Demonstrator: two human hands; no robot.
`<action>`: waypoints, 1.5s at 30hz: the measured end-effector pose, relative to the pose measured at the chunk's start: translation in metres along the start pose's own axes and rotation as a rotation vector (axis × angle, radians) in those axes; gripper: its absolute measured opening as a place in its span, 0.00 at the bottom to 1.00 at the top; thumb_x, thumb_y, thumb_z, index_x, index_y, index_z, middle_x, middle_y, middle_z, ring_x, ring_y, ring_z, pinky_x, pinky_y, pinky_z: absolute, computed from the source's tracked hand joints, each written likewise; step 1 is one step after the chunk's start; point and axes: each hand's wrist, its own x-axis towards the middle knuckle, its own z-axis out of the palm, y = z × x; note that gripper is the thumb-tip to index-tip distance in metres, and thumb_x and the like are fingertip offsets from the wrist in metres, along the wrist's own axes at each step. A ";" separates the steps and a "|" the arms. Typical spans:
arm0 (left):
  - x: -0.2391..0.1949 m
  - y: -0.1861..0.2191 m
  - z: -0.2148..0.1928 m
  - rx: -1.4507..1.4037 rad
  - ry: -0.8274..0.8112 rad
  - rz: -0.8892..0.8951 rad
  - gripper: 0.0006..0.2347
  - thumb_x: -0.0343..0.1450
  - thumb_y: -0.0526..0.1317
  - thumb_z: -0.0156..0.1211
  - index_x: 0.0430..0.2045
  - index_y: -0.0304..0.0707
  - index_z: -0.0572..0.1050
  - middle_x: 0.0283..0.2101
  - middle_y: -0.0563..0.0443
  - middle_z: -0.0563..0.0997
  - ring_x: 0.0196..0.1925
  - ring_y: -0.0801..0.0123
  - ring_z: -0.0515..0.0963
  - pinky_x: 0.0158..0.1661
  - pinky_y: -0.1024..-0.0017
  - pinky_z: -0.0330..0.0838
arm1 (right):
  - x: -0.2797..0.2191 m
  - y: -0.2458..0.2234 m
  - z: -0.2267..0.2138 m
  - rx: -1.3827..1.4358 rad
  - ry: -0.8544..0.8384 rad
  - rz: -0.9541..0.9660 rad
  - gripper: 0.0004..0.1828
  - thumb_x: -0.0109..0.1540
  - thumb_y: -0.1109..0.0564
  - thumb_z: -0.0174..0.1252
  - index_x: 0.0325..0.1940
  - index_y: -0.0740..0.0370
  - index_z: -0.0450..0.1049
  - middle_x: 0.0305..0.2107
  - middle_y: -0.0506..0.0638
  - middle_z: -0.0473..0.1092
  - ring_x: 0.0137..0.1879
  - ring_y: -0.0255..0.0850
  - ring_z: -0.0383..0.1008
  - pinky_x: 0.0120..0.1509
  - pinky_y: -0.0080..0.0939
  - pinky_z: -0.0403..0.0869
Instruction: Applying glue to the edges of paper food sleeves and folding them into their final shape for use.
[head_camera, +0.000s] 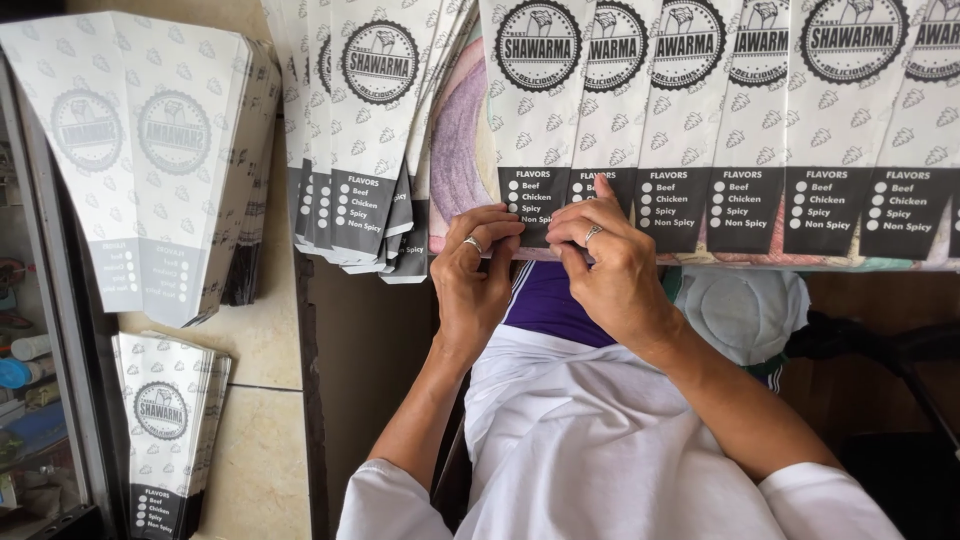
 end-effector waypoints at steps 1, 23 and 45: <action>0.003 0.003 -0.002 0.004 0.008 0.003 0.07 0.66 0.22 0.65 0.29 0.33 0.82 0.35 0.48 0.84 0.49 0.52 0.84 0.52 0.63 0.75 | 0.000 0.001 0.000 0.003 -0.003 -0.009 0.07 0.57 0.76 0.65 0.31 0.69 0.77 0.31 0.52 0.74 0.49 0.46 0.80 0.79 0.59 0.57; 0.073 -0.038 -0.074 0.768 -0.037 -0.320 0.40 0.62 0.58 0.72 0.66 0.38 0.65 0.68 0.19 0.60 0.71 0.28 0.59 0.62 0.31 0.51 | -0.008 0.013 0.002 -0.123 -0.004 -0.222 0.05 0.56 0.73 0.66 0.31 0.71 0.77 0.32 0.54 0.74 0.51 0.47 0.79 0.81 0.58 0.55; 0.068 -0.030 -0.044 0.932 0.050 -0.054 0.13 0.79 0.42 0.51 0.47 0.35 0.82 0.51 0.39 0.83 0.64 0.50 0.74 0.60 0.58 0.67 | -0.009 0.000 -0.006 -0.146 0.027 -0.301 0.03 0.60 0.71 0.64 0.38 0.72 0.78 0.39 0.56 0.75 0.56 0.50 0.78 0.81 0.62 0.54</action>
